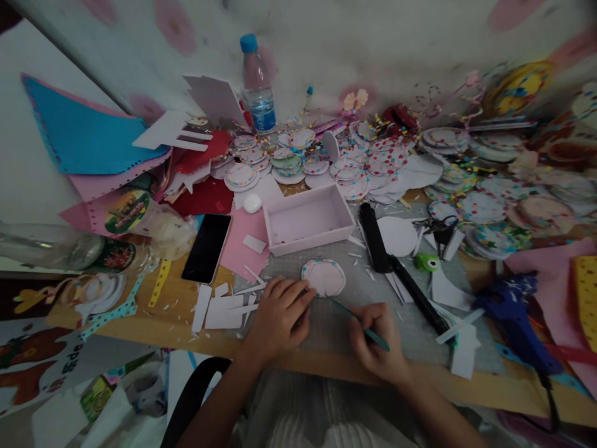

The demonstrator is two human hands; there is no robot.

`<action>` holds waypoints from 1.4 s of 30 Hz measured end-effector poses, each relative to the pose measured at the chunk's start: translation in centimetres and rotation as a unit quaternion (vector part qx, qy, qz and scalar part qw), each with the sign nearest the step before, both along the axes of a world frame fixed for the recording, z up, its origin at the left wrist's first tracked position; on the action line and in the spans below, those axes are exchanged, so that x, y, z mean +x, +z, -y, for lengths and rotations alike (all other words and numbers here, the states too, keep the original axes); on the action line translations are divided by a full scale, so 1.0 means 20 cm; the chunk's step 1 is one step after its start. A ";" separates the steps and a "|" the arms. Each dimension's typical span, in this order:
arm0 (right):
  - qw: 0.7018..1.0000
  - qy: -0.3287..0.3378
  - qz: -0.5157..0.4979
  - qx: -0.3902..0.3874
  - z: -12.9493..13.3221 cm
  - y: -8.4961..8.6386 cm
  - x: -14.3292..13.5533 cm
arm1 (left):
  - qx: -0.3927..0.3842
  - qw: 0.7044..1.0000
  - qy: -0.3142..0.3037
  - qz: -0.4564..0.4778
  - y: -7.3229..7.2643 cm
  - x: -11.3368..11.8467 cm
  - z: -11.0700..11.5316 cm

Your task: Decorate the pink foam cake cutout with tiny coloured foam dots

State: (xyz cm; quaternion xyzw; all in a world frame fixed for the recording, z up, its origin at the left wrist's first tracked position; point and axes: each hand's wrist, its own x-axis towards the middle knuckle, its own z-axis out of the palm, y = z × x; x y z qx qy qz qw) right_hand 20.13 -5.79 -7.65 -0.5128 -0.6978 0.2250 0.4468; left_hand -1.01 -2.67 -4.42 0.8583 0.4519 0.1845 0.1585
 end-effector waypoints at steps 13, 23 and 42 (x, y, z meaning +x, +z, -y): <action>1.000 0.023 0.016 -0.012 -0.01 0.03 0.00 | -0.001 1.000 0.005 -0.004 0.00 0.00 0.00; 0.997 0.034 0.055 0.043 -0.02 0.05 0.00 | -0.002 1.000 0.006 -0.007 -0.01 -0.01 0.00; 0.995 0.057 0.066 0.049 -0.02 0.06 0.00 | -0.002 1.000 0.005 -0.005 -0.01 -0.01 0.00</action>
